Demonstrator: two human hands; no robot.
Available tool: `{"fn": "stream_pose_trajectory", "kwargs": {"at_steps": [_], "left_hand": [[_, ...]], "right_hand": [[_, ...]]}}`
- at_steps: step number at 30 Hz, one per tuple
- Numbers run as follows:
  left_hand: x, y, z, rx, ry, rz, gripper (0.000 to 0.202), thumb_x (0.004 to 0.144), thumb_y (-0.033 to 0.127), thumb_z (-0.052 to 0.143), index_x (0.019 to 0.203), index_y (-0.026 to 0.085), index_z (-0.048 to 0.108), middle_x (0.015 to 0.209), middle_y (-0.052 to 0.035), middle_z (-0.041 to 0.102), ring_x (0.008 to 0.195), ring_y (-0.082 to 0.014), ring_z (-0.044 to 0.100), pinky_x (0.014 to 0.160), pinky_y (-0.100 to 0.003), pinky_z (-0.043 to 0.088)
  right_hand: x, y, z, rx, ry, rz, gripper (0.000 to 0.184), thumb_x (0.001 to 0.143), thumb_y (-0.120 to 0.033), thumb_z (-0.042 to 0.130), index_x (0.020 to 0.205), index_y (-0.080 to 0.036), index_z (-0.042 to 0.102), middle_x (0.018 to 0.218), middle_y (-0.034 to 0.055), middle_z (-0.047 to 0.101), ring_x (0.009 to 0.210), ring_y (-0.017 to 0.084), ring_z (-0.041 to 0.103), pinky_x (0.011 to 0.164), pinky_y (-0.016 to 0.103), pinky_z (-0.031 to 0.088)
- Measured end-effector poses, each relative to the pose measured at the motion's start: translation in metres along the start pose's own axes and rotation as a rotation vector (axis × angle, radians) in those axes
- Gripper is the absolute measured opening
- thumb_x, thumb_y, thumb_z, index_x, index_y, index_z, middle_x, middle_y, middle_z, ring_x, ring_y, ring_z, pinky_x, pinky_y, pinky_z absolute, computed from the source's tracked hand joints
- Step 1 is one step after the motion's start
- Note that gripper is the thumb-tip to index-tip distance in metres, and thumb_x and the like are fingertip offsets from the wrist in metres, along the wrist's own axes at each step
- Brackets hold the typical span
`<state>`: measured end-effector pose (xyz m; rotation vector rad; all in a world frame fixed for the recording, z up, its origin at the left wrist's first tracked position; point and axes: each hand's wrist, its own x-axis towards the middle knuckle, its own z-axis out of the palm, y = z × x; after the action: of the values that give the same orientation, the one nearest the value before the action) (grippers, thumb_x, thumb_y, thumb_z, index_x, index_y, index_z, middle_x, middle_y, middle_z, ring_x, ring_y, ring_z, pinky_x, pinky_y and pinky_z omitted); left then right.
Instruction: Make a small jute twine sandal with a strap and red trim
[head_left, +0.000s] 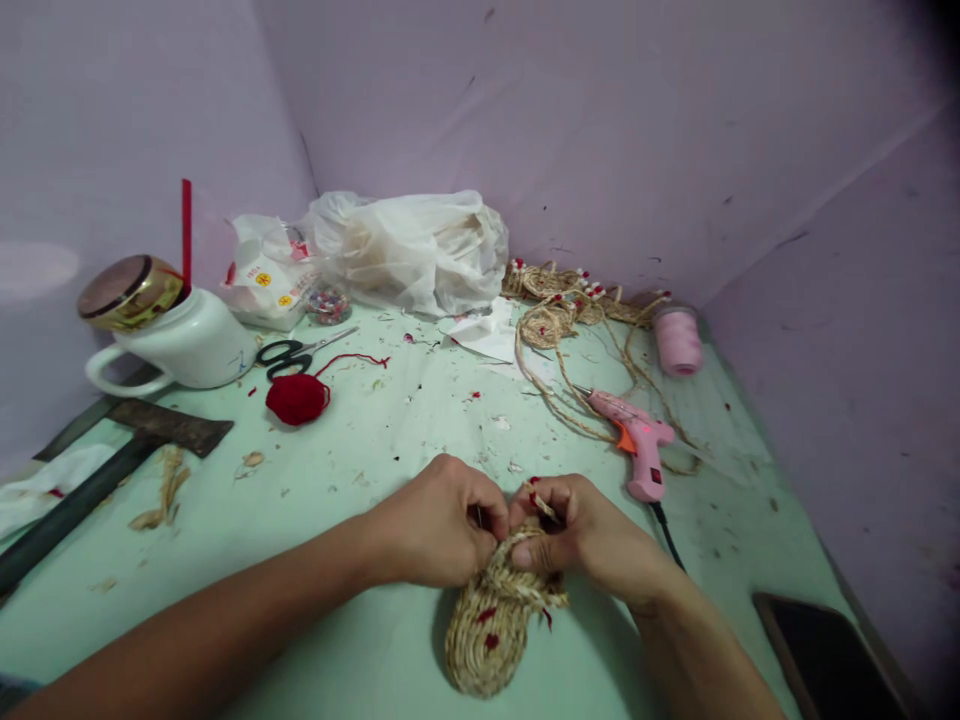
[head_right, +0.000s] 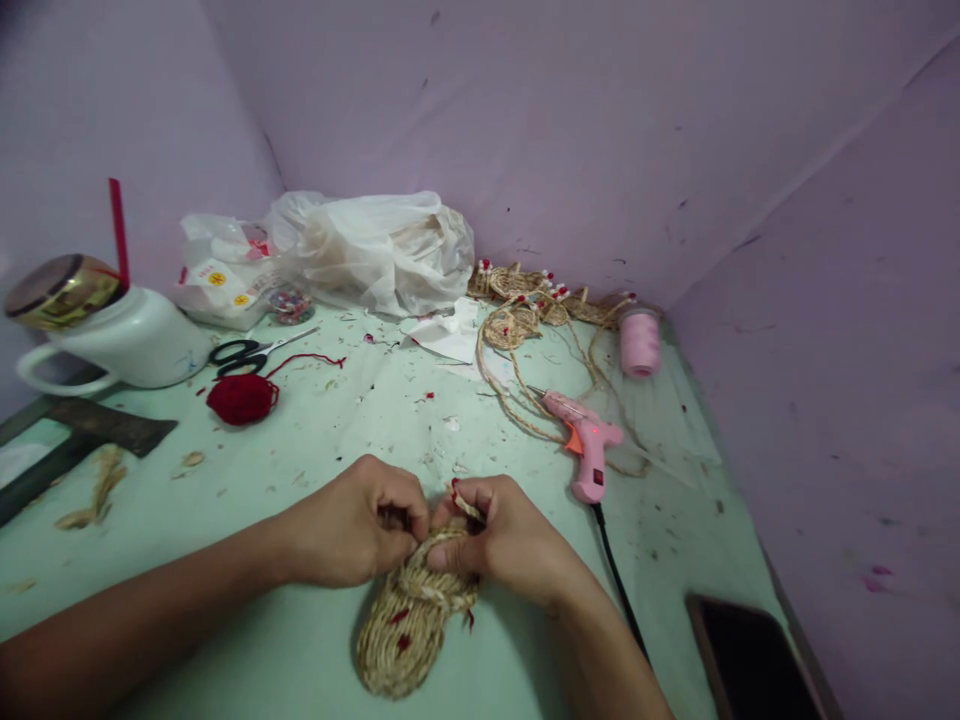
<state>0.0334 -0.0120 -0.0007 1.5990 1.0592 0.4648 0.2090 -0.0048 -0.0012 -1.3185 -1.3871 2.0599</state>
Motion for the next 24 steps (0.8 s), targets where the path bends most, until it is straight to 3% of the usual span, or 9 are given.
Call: {"fn": "stream_pose_trajectory", "kwargs": {"at_steps": [4, 10, 14, 19, 24], "left_hand": [[-0.004, 0.002, -0.004, 0.159, -0.043, 0.057, 0.022, 0.062, 0.009, 0.047, 0.066, 0.013, 0.068, 0.066, -0.0024, 0.063, 0.058, -0.0110, 0.054, 0.050, -0.018, 0.038], [-0.008, 0.011, -0.008, 0.289, -0.101, 0.094, 0.022, 0.061, 0.008, 0.045, 0.063, 0.012, 0.066, 0.059, -0.0009, 0.059, 0.052, -0.0089, 0.048, 0.045, -0.018, 0.033], [-0.007, 0.012, -0.009, 0.197, -0.132, -0.065, 0.018, 0.062, 0.013, 0.046, 0.060, 0.012, 0.064, 0.049, 0.0018, 0.049, 0.045, -0.0068, 0.039, 0.039, -0.017, 0.027], [-0.004, 0.010, -0.009, 0.022, -0.173, -0.244, 0.012, 0.060, 0.019, 0.050, 0.055, 0.013, 0.059, 0.044, 0.0023, 0.047, 0.040, -0.0072, 0.039, 0.036, -0.017, 0.028], [0.001, 0.003, 0.000, -0.087, -0.098, -0.315, 0.011, 0.053, 0.022, 0.060, 0.051, 0.013, 0.055, 0.042, 0.0048, 0.042, 0.039, -0.0059, 0.034, 0.036, -0.018, 0.025]], "right_hand": [[-0.001, -0.002, 0.003, 0.022, 0.034, -0.049, 0.033, 0.049, -0.011, 0.075, 0.071, -0.017, 0.051, 0.056, -0.0084, 0.048, 0.049, 0.006, 0.040, 0.046, 0.018, 0.032], [-0.002, -0.003, 0.006, -0.054, 0.085, -0.047, 0.030, 0.051, -0.009, 0.070, 0.068, -0.018, 0.047, 0.054, -0.0092, 0.045, 0.048, 0.006, 0.038, 0.043, 0.018, 0.029], [-0.005, -0.002, 0.010, -0.083, 0.079, -0.082, 0.030, 0.053, -0.008, 0.070, 0.068, -0.019, 0.045, 0.056, -0.0089, 0.044, 0.049, 0.006, 0.037, 0.043, 0.018, 0.029], [-0.006, 0.000, 0.016, -0.153, 0.104, -0.106, 0.030, 0.053, -0.003, 0.066, 0.066, -0.018, 0.044, 0.056, -0.0089, 0.043, 0.050, 0.006, 0.035, 0.043, 0.018, 0.027], [-0.005, -0.002, 0.017, -0.166, 0.115, -0.124, 0.030, 0.054, -0.003, 0.065, 0.064, -0.019, 0.042, 0.055, -0.0094, 0.041, 0.049, 0.005, 0.033, 0.043, 0.018, 0.026]]}}
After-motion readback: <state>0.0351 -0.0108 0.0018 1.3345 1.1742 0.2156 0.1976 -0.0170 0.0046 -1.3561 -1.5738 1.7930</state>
